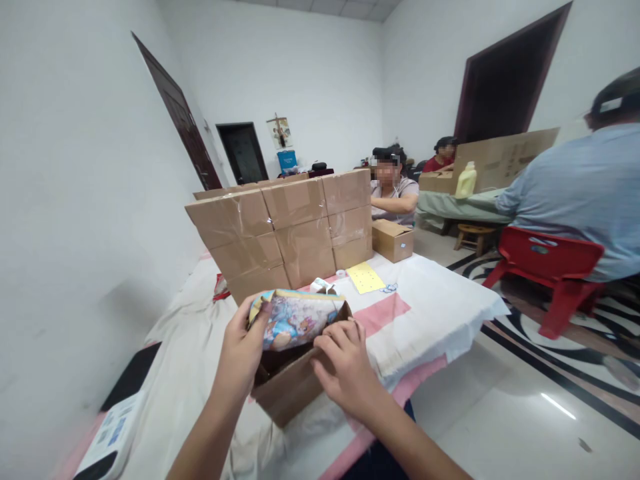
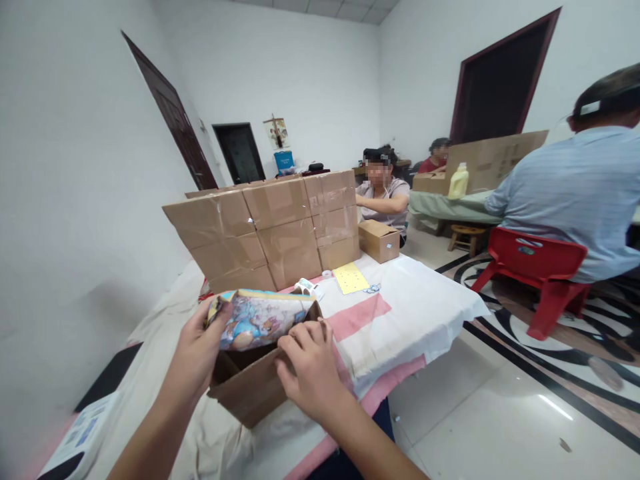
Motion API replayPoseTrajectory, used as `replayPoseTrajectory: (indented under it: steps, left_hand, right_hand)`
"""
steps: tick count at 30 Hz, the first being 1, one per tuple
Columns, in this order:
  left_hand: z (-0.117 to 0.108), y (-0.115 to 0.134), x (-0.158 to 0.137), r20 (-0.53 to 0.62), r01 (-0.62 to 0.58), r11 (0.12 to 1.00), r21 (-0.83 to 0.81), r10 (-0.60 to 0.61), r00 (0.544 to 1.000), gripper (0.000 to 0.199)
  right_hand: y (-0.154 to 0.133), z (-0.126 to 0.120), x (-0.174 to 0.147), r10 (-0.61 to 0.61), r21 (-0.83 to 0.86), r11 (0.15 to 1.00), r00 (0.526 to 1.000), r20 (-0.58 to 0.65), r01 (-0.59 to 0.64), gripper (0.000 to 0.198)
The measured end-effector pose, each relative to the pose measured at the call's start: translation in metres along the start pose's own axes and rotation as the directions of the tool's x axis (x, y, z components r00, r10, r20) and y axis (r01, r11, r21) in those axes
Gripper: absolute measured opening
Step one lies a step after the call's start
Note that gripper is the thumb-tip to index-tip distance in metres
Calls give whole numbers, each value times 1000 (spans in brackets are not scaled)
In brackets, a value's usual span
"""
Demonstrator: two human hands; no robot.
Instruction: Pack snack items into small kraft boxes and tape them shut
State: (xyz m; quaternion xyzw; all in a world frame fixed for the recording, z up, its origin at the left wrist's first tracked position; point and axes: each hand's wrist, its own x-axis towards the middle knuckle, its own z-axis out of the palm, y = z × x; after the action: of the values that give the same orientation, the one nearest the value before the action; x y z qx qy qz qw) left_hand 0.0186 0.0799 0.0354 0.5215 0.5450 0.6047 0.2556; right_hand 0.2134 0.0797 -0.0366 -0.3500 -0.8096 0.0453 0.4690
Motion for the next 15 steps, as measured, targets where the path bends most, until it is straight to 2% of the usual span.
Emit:
replayPoseTrajectory:
  steps: [1, 3, 4, 6, 8, 9, 13, 15]
  left_hand:
    - [3, 3, 1, 31, -25, 999, 32, 24, 999, 45]
    - [9, 9, 4, 223, -109, 963, 246, 54, 973, 40]
    - [10, 11, 6, 356, -178, 896, 406, 25, 934, 36]
    - [11, 11, 10, 533, -332, 671, 663, -110, 839, 26]
    - [10, 7, 12, 545, -392, 486, 781, -225, 807, 18]
    - [10, 5, 13, 525, -384, 442, 811, -259, 811, 16]
    - [0, 1, 14, 463, -356, 342, 870, -316, 828, 13]
    - [-13, 2, 14, 461, -346, 384, 856, -266, 847, 20]
  right_hand:
    - [0, 0, 0, -4, -2, 1000, 1000, -1, 4, 15]
    - [1, 0, 1, 1, -14, 1000, 1000, -10, -1, 16]
    - [1, 0, 1, 7, -23, 1000, 1000, -17, -7, 17]
    - [1, 0, 1, 20, -45, 999, 1000, -22, -21, 19]
    - [0, -1, 1, 23, -58, 998, 1000, -6, -24, 18]
    - [-2, -1, 0, 17, -58, 998, 1000, 7, -17, 17]
    - [-6, 1, -5, 0, -30, 1000, 1000, 28, 0, 16]
    - [-2, 2, -8, 2, 3, 1000, 999, -32, -2, 23]
